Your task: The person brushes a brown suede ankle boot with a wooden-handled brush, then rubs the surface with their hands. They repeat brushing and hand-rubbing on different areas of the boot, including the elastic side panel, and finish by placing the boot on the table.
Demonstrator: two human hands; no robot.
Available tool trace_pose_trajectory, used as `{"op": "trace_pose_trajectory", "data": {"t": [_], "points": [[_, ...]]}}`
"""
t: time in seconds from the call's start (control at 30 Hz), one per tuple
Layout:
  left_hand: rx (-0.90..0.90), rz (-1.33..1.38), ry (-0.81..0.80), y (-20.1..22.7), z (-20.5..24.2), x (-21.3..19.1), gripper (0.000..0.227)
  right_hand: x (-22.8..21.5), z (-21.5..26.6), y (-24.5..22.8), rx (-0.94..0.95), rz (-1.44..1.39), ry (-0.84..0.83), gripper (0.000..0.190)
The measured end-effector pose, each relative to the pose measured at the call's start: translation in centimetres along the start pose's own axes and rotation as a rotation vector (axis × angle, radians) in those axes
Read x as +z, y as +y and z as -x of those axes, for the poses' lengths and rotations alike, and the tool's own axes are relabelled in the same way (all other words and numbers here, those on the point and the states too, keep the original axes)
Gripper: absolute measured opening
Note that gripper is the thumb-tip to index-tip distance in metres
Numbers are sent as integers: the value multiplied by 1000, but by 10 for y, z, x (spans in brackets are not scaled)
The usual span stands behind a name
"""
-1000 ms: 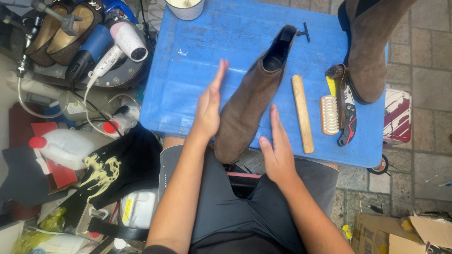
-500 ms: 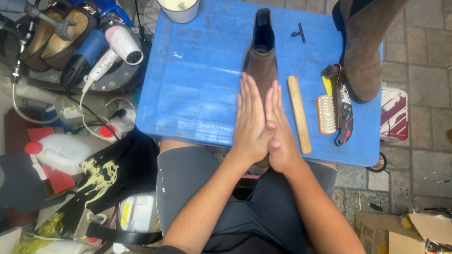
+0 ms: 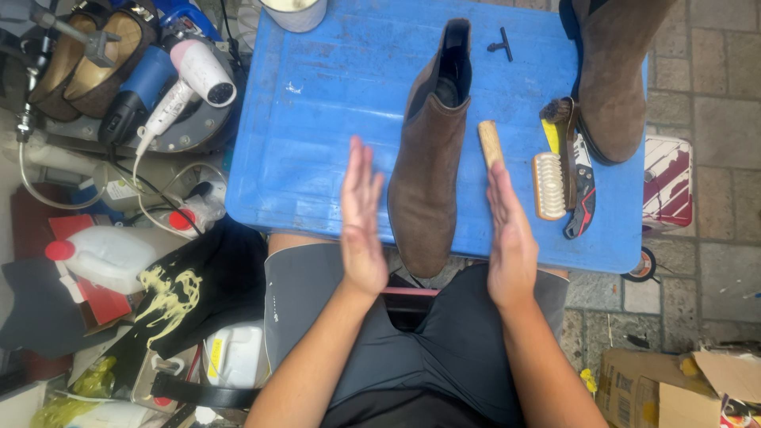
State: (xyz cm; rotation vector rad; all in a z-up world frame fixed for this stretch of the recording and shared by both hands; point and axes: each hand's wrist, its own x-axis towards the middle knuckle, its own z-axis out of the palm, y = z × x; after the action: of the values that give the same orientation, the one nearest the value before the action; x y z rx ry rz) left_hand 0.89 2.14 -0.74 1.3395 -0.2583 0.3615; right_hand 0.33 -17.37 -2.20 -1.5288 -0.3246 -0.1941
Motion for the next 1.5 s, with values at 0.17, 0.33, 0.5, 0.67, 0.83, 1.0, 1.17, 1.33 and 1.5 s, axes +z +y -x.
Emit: {"op": "trace_pose_trajectory", "data": {"t": [0.17, 0.33, 0.5, 0.67, 0.83, 1.0, 1.17, 1.33, 1.5], "points": [[-79, -614, 117, -11, 37, 0, 81, 15, 45, 6, 52, -124, -13, 84], [23, -753, -186, -9, 86, 62, 86, 18, 69, 19, 137, -292, -35, 85], [33, -380, -338, 16, 93, 55, 79, 1, 65, 16, 306, -353, 189, 76], [-45, -438, -31, 0, 44, 33, 84, 9, 74, 18, 103, 27, 18, 70], [29, -589, -158, -1, 45, 58, 86, 11, 78, 28, 136, -77, 29, 72], [188, -315, -213, 10, 46, 52, 80, -7, 65, 24, 159, 97, -5, 72], [0, -343, -59, -26, -4, 30, 85, 9, 10, 30, 140, 111, -41, 79], [33, -499, -210, -32, -1, 37, 94, 32, -15, 23, 119, 613, -80, 76], [8, 351, -397, -16, 8, 27, 106, 24, -2, 10, -39, 352, -94, 65]]}}
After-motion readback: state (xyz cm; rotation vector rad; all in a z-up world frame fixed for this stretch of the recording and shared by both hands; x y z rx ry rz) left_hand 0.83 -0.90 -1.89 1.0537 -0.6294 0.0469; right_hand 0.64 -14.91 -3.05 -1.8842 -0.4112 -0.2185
